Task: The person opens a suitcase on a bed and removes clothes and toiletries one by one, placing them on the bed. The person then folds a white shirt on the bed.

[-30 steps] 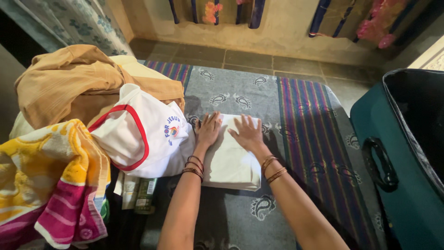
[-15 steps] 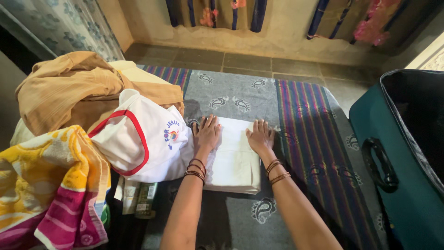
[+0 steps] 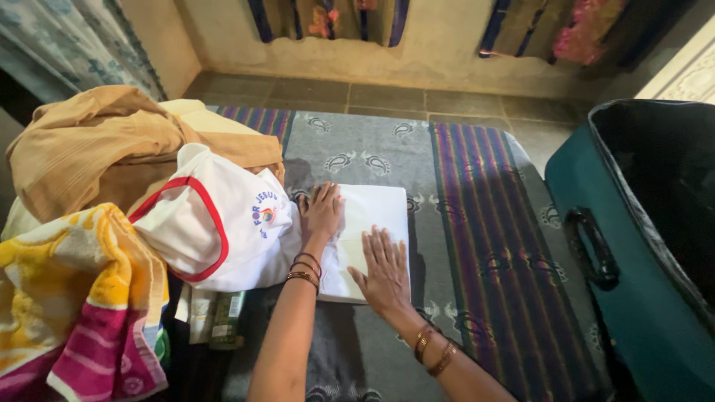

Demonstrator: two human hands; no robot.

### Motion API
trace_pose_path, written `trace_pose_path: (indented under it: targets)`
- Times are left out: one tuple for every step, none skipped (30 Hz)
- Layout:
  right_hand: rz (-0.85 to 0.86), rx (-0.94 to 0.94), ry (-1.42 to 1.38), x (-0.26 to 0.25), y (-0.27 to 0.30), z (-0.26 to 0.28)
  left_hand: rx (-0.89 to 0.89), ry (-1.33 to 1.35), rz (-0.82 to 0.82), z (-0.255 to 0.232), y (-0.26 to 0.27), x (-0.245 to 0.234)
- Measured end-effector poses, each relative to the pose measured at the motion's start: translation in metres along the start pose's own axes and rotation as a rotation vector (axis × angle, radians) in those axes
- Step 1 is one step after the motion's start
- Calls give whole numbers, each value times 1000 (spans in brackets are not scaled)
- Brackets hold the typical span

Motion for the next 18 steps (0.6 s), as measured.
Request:
trace_pose_path:
  targets:
    - [-15, 13, 5, -1, 6, -9, -6, -1, 19, -1, -1, -5]
    - [-19, 24, 12, 2, 11, -17, -12, -4, 39, -2, -1, -12]
    - [-24, 35, 19, 6, 15, -27, -5, -3, 37, -5, -1, -21]
    - [-27, 46, 25, 12, 19, -39, 1, -2, 36, -10, 0, -31]
    - [-3, 132, -56, 20, 22, -56, 7, -2, 36, -16, 2, -42]
    - [20, 209, -135, 28, 22, -74, 25, -19, 34, -24, 7, -56]
    - [43, 286, -215, 36, 24, -91, 43, -36, 33, -30, 14, -72]
    - [65, 434, -326, 45, 25, -108, 61, -56, 33, -35, 21, -90]
    - [89, 580, -437, 56, 21, -127, 108, -63, 134, -45, 29, -99]
    - [118, 726, -548, 65, 20, -144, 153, -70, 238, -57, 42, -107]
    - [176, 787, -768, 74, 14, -153, 197, -78, 342, -68, 53, -113]
    - [236, 842, -990, 81, 8, -157, 217, -88, 325, -76, 59, -124]
    - [296, 891, -1215, 86, 3, -154, 237, -98, 307, -84, 67, -135]
    - [306, 932, -1271, 87, -1, -151, 259, -108, 286, -90, 70, -144]
    - [316, 974, -1326, 86, -5, -143, 231, -93, 286, -92, 70, -150]
    - [324, 1016, -1380, 83, -10, -134, 205, -76, 284, -94, 70, -153]
    - [270, 982, -1401, 76, -21, -125, 178, -59, 283, -95, 68, -153]
    - [222, 952, -1421, 66, -28, -114, 152, -7, 267, -96, 70, -154]
Point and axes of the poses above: each hand's wrist, its own y-axis away from the middle knuckle, its own x-axis out of the palm, z = x × y, the point moved 6 cm from there along -y, towards the middle knuckle, and after that the axes turned 9 degrees about -z, right-handed, at the moved point
